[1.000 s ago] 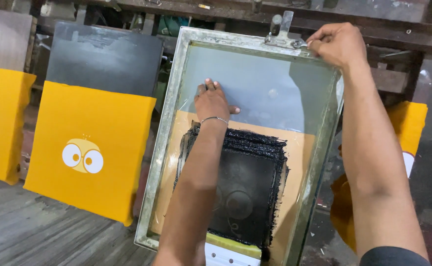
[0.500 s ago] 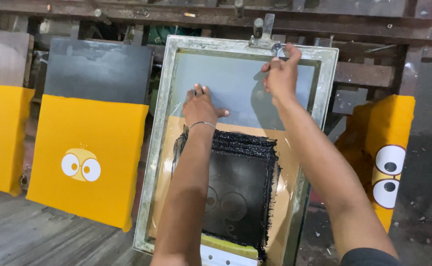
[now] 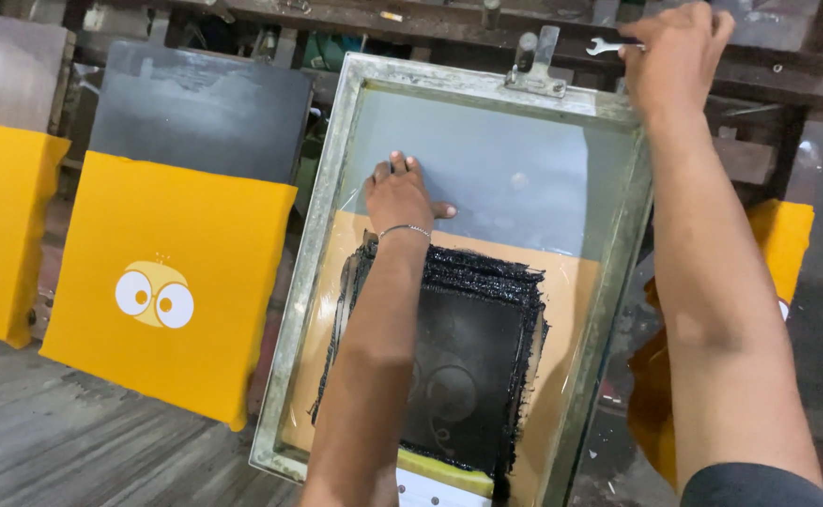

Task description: Screen printing black details onto yellow fabric panels using a squeegee and mesh screen.

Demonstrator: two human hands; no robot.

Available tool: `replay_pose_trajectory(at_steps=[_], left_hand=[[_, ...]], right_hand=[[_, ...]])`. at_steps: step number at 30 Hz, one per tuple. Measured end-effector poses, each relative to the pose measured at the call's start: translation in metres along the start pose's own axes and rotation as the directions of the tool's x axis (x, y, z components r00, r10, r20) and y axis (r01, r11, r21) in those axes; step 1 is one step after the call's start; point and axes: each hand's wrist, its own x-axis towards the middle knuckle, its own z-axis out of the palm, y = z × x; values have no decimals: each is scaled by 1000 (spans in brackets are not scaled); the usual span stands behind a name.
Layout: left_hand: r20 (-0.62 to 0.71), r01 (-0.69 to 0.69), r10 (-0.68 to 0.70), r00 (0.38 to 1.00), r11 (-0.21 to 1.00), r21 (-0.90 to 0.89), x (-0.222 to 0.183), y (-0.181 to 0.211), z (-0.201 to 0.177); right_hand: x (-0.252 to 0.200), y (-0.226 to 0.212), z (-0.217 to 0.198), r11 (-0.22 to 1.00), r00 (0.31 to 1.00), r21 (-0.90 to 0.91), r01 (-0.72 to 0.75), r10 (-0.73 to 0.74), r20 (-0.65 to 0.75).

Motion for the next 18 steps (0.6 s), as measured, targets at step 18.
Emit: replay_pose_trajectory(at_steps=[18], left_hand=[[-824,-703,240,513,668,-243,-87,-184,85]], right_hand=[[-526,-245,-250,57,431,529,-847,655,621]])
